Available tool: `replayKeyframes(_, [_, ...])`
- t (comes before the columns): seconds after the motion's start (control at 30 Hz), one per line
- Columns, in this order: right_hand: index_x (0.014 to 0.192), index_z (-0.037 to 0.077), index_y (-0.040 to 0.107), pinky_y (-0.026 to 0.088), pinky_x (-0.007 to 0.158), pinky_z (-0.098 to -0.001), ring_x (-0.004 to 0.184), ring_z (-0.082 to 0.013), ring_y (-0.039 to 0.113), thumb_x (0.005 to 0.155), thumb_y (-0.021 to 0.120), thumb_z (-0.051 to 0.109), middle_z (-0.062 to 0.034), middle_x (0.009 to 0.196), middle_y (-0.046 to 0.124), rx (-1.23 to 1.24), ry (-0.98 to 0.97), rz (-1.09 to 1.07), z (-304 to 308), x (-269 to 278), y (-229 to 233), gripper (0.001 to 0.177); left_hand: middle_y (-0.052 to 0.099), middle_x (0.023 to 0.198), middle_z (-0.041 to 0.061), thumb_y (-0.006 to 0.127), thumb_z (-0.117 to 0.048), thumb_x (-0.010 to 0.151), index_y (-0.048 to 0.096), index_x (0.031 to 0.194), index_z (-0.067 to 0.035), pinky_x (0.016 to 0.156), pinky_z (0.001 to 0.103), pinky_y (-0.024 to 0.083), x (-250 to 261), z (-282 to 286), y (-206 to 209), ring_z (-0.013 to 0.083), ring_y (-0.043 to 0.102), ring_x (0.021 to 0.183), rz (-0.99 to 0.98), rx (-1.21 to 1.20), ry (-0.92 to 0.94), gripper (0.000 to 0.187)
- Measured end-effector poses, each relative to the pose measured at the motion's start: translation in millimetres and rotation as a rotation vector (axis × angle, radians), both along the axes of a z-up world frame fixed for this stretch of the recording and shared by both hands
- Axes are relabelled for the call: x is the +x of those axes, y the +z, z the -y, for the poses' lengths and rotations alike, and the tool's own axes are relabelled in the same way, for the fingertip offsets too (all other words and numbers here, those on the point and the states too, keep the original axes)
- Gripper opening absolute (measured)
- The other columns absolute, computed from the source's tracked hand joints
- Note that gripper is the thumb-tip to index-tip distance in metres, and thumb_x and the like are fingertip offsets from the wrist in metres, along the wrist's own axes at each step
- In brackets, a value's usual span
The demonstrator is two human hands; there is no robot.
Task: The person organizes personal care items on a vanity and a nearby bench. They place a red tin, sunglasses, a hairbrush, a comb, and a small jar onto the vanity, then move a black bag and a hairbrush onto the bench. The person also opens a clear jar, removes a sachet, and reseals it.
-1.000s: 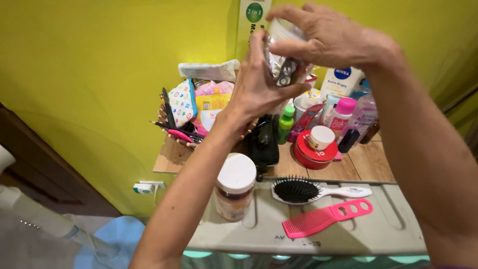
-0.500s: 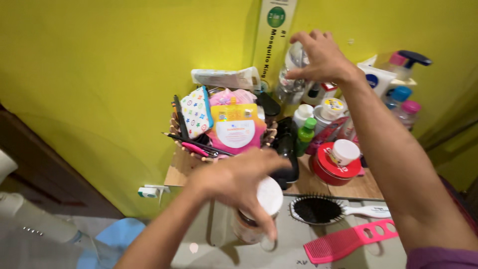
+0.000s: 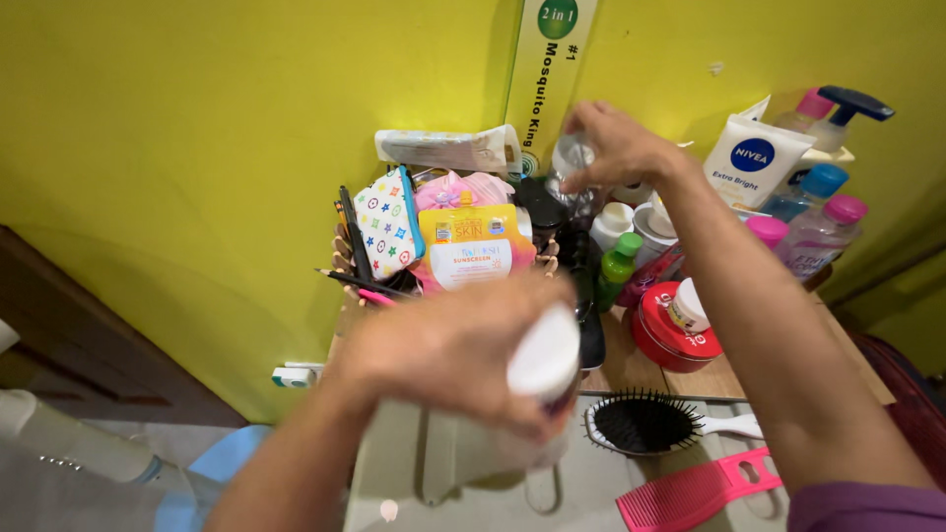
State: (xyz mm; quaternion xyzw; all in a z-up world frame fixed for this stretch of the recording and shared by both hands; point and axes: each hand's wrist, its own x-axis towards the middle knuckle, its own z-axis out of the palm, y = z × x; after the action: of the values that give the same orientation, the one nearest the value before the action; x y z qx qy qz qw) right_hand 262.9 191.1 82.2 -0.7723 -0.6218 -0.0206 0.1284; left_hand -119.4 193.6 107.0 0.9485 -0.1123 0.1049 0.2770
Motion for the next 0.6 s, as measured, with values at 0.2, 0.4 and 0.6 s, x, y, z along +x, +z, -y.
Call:
replayKeyframes(0.2, [0.140,0.015,0.059,0.027,0.117,-0.0509,0.134,-0.0324,0.056,0.074,0.085,0.017,-0.0142,0.140,0.064,0.009,0.254,0.030,7,-22,5,0.071,0.066,0.114,0.017,0.096,-0.035,0.064,0.061,0.124,-0.005,0.097,0.043,0.053,55,-56,59,0.0344,0.065,0.111,0.324,0.147,-0.013,0.076])
replayKeyframes(0.4, [0.149,0.013,0.042,0.044,0.112,-0.0433,0.134,-0.0239,0.053,0.061,0.086,0.019,-0.0095,0.138,0.058,0.076,0.344,-0.632,80,-51,65,0.098,0.061,0.122,0.019,0.098,-0.026,0.058,0.061,0.135,-0.009,0.100,0.045,0.048,123,-90,70,0.0389,0.059,0.118,0.417,0.154,0.035,0.088])
replayKeyframes(0.6, [0.144,0.004,0.055,0.054,0.110,-0.0412,0.123,-0.0249,0.069,0.074,0.089,0.021,-0.0107,0.132,0.070,0.477,0.129,-0.521,79,-52,47,0.081,0.059,0.139,0.016,0.089,-0.015,0.075,0.060,0.137,-0.009,0.117,0.043,0.046,192,-89,57,0.0347,0.057,0.133,0.633,-0.037,0.009,0.069])
